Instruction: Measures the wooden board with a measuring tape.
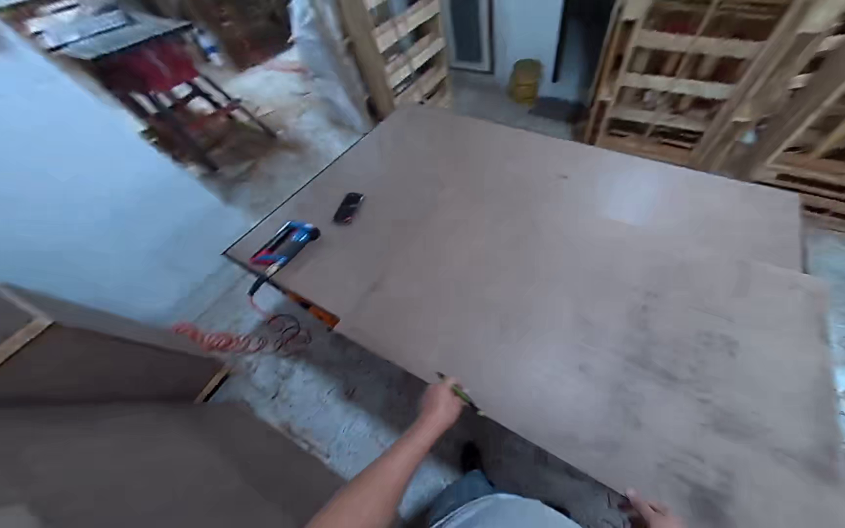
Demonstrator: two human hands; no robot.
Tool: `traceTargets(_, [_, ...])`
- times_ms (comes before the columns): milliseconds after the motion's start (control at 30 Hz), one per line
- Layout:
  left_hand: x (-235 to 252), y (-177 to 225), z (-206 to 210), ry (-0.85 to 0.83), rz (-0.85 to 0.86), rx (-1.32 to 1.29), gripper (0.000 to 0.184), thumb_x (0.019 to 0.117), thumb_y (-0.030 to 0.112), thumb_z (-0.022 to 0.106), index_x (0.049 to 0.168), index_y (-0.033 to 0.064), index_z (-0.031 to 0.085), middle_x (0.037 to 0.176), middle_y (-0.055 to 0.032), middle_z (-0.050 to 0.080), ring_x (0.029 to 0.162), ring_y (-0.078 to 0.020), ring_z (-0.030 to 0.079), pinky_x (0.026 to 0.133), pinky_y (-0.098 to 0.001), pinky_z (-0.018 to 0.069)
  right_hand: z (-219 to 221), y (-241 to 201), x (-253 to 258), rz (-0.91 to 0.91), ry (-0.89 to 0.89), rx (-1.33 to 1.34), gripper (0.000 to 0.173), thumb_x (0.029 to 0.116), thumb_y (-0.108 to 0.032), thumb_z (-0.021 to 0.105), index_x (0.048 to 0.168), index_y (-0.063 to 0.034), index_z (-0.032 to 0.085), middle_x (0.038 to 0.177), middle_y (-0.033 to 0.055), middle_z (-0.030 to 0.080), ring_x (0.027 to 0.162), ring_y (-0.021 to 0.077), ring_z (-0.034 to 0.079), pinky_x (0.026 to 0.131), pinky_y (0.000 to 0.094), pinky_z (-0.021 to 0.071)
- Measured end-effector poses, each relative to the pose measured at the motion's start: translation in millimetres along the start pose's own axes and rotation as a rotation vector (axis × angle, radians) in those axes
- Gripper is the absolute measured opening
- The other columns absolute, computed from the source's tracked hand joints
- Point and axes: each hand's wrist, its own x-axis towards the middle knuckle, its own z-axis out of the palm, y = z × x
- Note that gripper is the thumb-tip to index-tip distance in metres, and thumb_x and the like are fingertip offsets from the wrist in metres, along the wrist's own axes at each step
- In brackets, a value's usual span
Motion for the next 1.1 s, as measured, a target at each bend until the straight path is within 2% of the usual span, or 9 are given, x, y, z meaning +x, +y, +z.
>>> traceTargets(133, [-28.6,28.9,38.6,-0.371,0.327,-0.247,0.036,0.107,0.035,0.053,0.132,0.0113,0.066,0.113,-0.01,0.074,0.105,-0.0221,0.072,0.1,-0.0472,0.0563,103.2,-110.5,9.7,-0.257,-0.114,-0.034,0.059,0.1081,-0.056,0.036,0.136,-0.0127,0.063,0.102,0.008,0.075,0.087,0.0206,0.072,0.08,0.0431,0.0607])
traceTargets(200, [-37.7,37.5,43.9,-0.436,0.413,-0.316,0.035,0.1058,0.03,0.056,0.132,0.0086,0.065,0.115,-0.0118,0.073,0.108,-0.0232,0.07,0.102,-0.0479,0.0545,144.3,-156.6,12.8,-0.392,-0.157,-0.122,0.064,0.1073,-0.061,0.029,0.145,-0.0161,0.056,0.119,0.004,0.072,0.104,0.0153,0.07,0.092,0.0409,0.0588])
traceTargets(267, [-42.6,39.4,34.3,-0.428,0.391,-0.297,0.029,0.1021,0.019,0.057,0.124,0.0022,0.066,0.117,-0.0174,0.071,0.112,-0.0285,0.068,0.102,-0.0514,0.0522,169.7,-186.6,15.6,-0.463,-0.16,-0.238,0.077,0.102,-0.072,0.025,0.155,-0.0197,0.047,0.139,0.0053,0.065,0.125,0.0164,0.063,0.108,0.0469,0.0511])
traceTargets(367, [-38.3,28.1,12.4,-0.458,0.341,-0.259,0.031,0.1017,0.025,0.06,0.122,0.0021,0.066,0.116,-0.0168,0.07,0.11,-0.0276,0.068,0.101,-0.0503,0.0527,185.4,-204.3,15.7,-0.479,-0.15,-0.32,0.087,0.0971,-0.08,0.023,0.16,-0.0208,0.039,0.131,0.0078,0.069,0.118,0.0197,0.068,0.103,0.0506,0.0538])
traceTargets(567, [-37.1,0.5,7.1,-0.618,0.11,-0.523,0.029,0.0978,0.013,0.064,0.125,0.0029,0.06,0.092,-0.008,0.073,0.074,-0.0154,0.072,0.073,-0.0355,0.0623,208.2,-208.1,21.9,-0.532,-0.304,-0.388,0.085,0.0983,-0.078,0.026,0.16,-0.0205,0.037,0.115,0.0055,0.074,0.104,0.017,0.072,0.096,0.0476,0.0577])
traceTargets(700, [-33.4,-27.8,-9.4,-0.543,0.07,-0.568,0.039,0.0934,0.024,0.076,0.124,0.0037,0.062,0.097,-0.0074,0.072,0.08,-0.0151,0.07,0.079,-0.0362,0.061,236.4,-229.1,43.9,-0.56,-0.441,-0.465,0.084,0.0965,-0.08,0.03,0.158,-0.0237,0.041,0.126,0.0063,0.071,0.115,0.0181,0.068,0.103,0.0493,0.0535])
traceTargets(867, [-19.5,-62.2,-45.5,-0.564,0.149,-0.513,0.035,0.0925,0.026,0.077,0.113,0.001,0.065,0.092,-0.0074,0.067,0.077,-0.0141,0.065,0.076,-0.0353,0.0574,261.6,-260.5,50.0,-0.569,-0.556,-0.541,0.07,0.0997,-0.074,0.034,0.146,-0.0274,0.058,0.115,0.0029,0.073,0.107,0.0159,0.07,0.099,0.0476,0.0548])
traceTargets(967, [12.5,-112.6,-93.5,-0.337,0.149,-0.632,0.027,0.0974,0.019,0.068,0.11,-0.004,0.062,0.086,-0.0136,0.068,0.075,-0.0212,0.066,0.074,-0.041,0.0587,263.1,-266.4,63.1,-0.572,-0.486,-0.425,0.046,0.0988,-0.063,0.055,0.12,-0.0276,0.074,0.1,-0.0037,0.075,0.09,0.0107,0.07,0.084,0.0423,0.0583])
traceTargets(1100, [103.3,-206.6,-184.8,0.046,-0.156,-0.427,0.032,0.0998,0.023,0.069,0.121,-0.0007,0.063,0.103,-0.0192,0.072,0.09,-0.0315,0.072,0.084,-0.0522,0.0604,258.8,-256.2,81.6,-0.508,-0.345,-0.353,0.023,0.0936,-0.047,0.073,0.093,-0.0249,0.078,0.08,-0.0065,0.072,0.073,0.0092,0.068,0.071,0.0395,0.0578])
